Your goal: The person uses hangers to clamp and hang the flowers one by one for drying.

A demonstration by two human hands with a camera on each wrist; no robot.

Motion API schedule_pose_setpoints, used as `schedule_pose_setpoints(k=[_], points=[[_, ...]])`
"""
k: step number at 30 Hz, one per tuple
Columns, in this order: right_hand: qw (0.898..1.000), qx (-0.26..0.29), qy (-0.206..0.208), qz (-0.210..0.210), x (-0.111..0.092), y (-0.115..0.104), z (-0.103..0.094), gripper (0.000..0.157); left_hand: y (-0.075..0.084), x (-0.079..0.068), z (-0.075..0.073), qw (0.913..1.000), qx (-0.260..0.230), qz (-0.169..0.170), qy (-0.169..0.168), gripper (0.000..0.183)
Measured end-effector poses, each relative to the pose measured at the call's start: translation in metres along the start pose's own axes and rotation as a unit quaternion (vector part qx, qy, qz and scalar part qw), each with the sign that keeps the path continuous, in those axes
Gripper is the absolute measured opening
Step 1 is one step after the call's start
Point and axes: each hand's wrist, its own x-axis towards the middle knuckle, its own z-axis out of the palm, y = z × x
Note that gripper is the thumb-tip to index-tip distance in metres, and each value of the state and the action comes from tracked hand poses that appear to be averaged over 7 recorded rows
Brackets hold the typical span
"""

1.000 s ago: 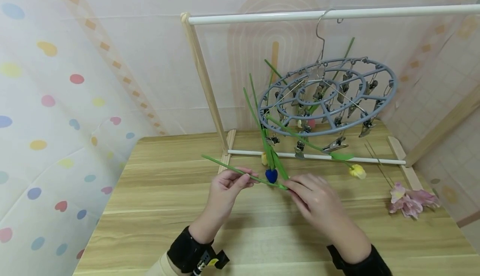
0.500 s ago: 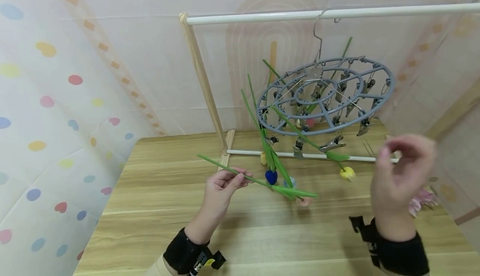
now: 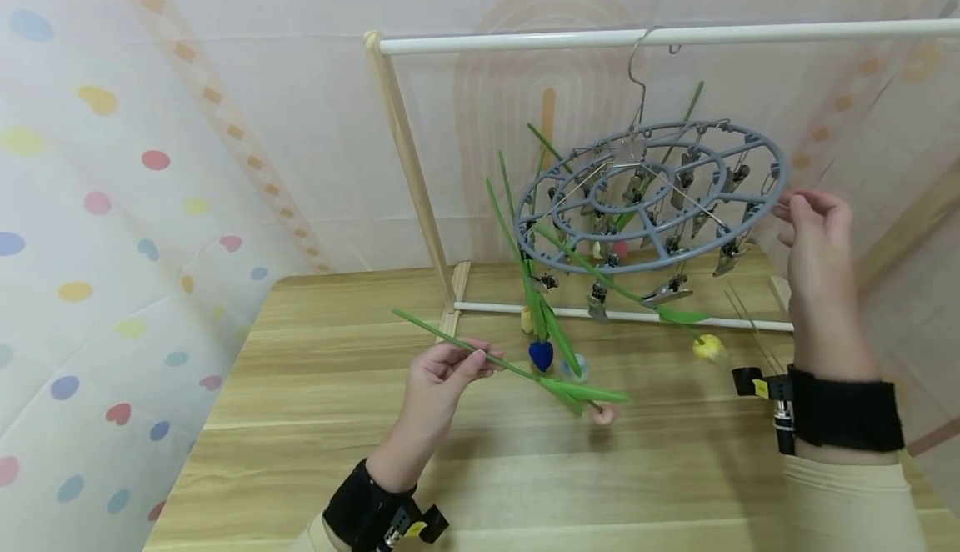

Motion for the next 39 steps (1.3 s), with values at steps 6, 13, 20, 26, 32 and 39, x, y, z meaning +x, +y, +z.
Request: schedule_pose_setpoints(k=[6,13,20,26,32,39], points=[[0.987,0.12,-0.101,-0.025,0.006,0.014,0.001,0.022,0.001,0.0,0.0,1.0,0.003,-0.003,-0.001,0.028],[0.964,0.237,-0.104,-0.061,0.007,0.02,0.006,0.028,0.002,-0.005,0.004,1.0,-0.006,-0.005,0.004,0.03],[0.948,0.265,-0.121,-0.129,0.0,0.02,0.007,0.029,0.001,-0.01,0.013,0.9999,-0.008,-0.007,0.013,0.034],[0.963,0.212,-0.122,-0.112,-0.002,0.017,0.004,0.032,0.0,-0.014,0.018,0.9998,-0.008,0.004,0.018,0.035],[0.986,0.081,-0.127,-0.075,-0.011,0.022,0.002,0.021,-0.001,-0.015,0.019,0.9998,-0.008,0.009,0.017,0.031],[0.981,0.01,-0.174,-0.08,-0.025,0.027,-0.001,0.016,0.001,-0.015,0.02,0.9998,0.007,0.012,0.015,0.023]])
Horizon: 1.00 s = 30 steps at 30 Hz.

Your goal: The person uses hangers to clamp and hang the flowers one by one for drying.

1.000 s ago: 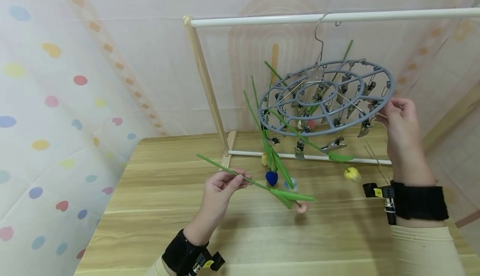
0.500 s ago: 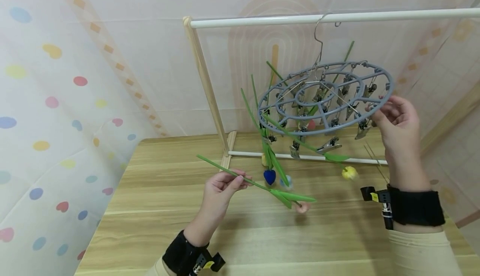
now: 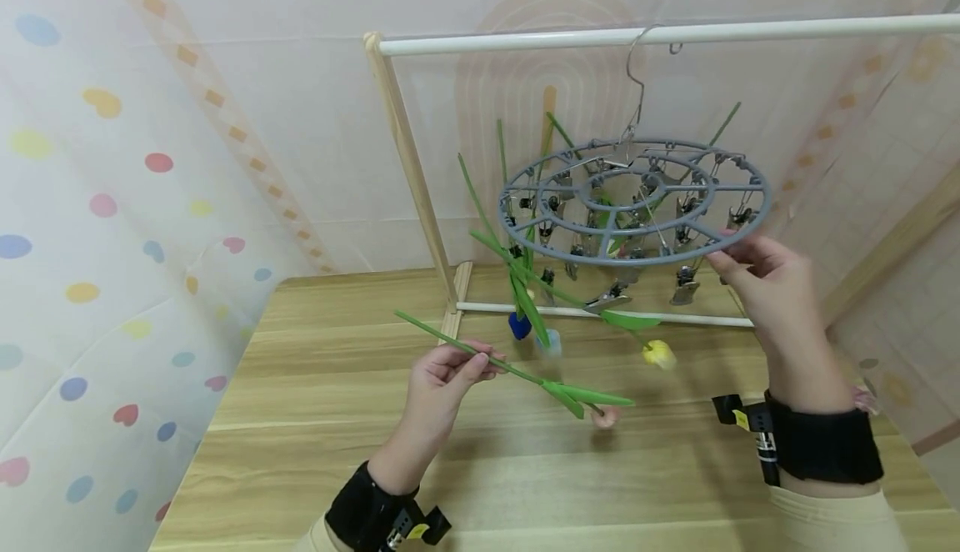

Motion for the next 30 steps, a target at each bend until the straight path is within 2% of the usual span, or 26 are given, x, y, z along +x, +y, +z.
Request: schedule_pose_setpoints(k=[4,11,13,18,22,25,30], points=[[0.996,-0.086,-0.009,0.008,-0.007,-0.001,0.005,0.015,0.001,0.0,0.0,1.0,0.001,0.001,-0.006,0.023],[0.992,-0.113,-0.051,-0.006,-0.019,0.001,0.016,0.018,0.002,-0.001,0.002,0.9999,0.002,0.002,-0.014,0.024],[0.988,-0.142,-0.066,-0.018,-0.022,0.002,0.018,0.016,0.002,-0.002,0.002,0.9999,0.001,0.003,-0.016,0.023],[0.982,-0.156,-0.104,-0.029,-0.03,0.004,0.025,0.017,0.003,-0.002,0.004,0.9995,0.008,0.01,-0.027,0.021],[0.983,-0.12,-0.133,-0.037,-0.035,0.004,0.032,0.019,0.005,-0.001,0.006,0.9995,0.009,0.011,-0.03,0.02],[0.979,-0.104,-0.167,-0.046,-0.04,0.003,0.036,0.022,0.007,-0.001,0.007,0.9995,0.01,0.009,-0.029,0.022],[0.971,-0.113,-0.205,-0.039,-0.048,-0.002,0.044,0.025,0.007,0.0,0.009,0.9992,0.019,0.02,-0.028,0.021]])
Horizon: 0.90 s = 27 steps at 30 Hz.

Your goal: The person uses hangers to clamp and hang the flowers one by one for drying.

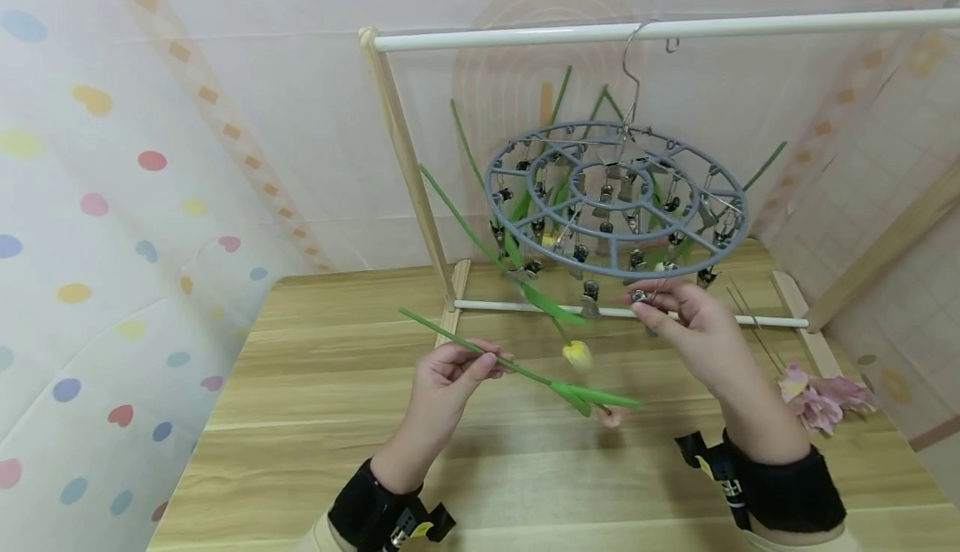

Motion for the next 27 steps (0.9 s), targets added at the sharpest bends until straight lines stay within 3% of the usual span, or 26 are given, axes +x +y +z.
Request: schedule_pose_setpoints(k=[7,12,27], points=[[0.999,0.027,-0.029,-0.012,0.004,-0.007,0.018,0.025,0.005,0.008,0.004,0.9997,-0.011,0.018,0.009,0.021],[0.999,0.008,-0.034,0.008,0.008,-0.012,0.031,0.031,0.007,0.013,0.004,0.9996,-0.007,0.026,0.009,0.023],[0.998,-0.054,0.044,-0.005,0.02,-0.024,0.053,0.022,0.011,0.024,0.004,0.9991,0.002,0.036,0.022,0.022]])
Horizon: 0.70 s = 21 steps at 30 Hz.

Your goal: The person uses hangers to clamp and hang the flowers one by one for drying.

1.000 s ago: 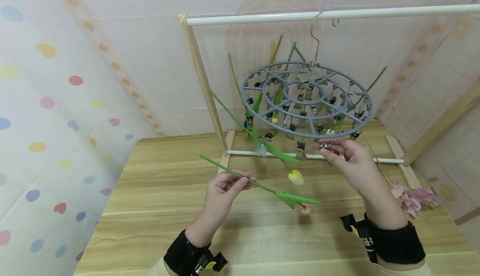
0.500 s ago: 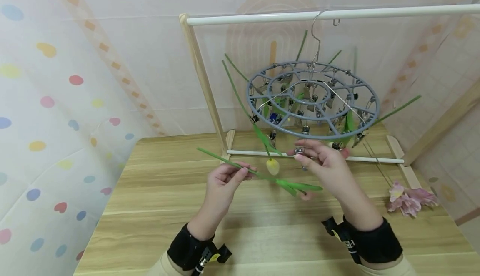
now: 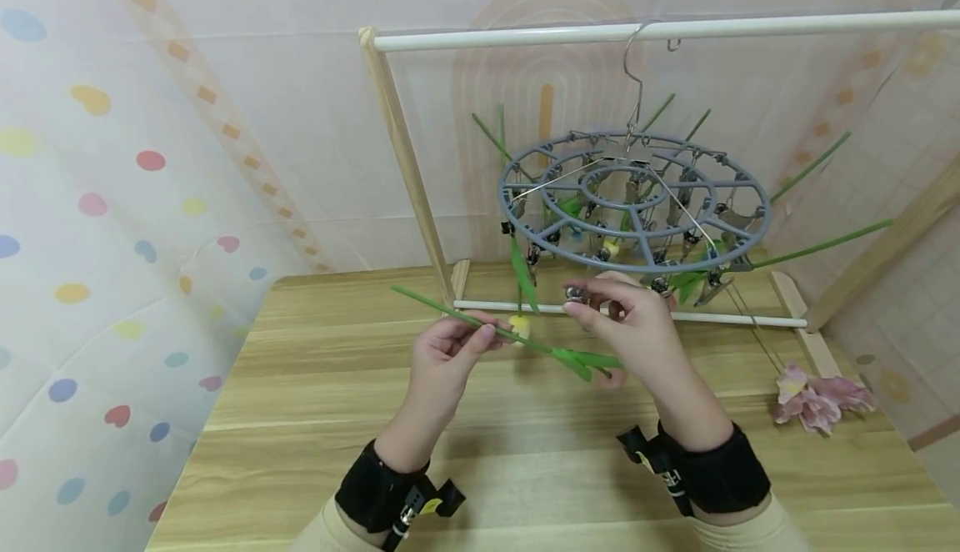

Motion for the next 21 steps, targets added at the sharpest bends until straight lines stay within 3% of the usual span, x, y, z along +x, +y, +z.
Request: schedule_pose_setpoints(k=[9,15,21], points=[[0.999,-0.036,0.019,0.024,0.001,-0.007,0.0,0.023,0.003,0.006,0.002,1.0,0.001,0.005,0.003,0.019],[0.999,-0.016,0.004,0.047,0.003,-0.01,-0.002,0.029,0.006,0.011,0.003,0.9998,0.008,0.02,0.003,0.02],[0.997,0.048,-0.027,0.045,0.008,-0.011,-0.003,0.03,0.007,0.016,0.003,0.999,0.012,0.041,-0.012,0.02]])
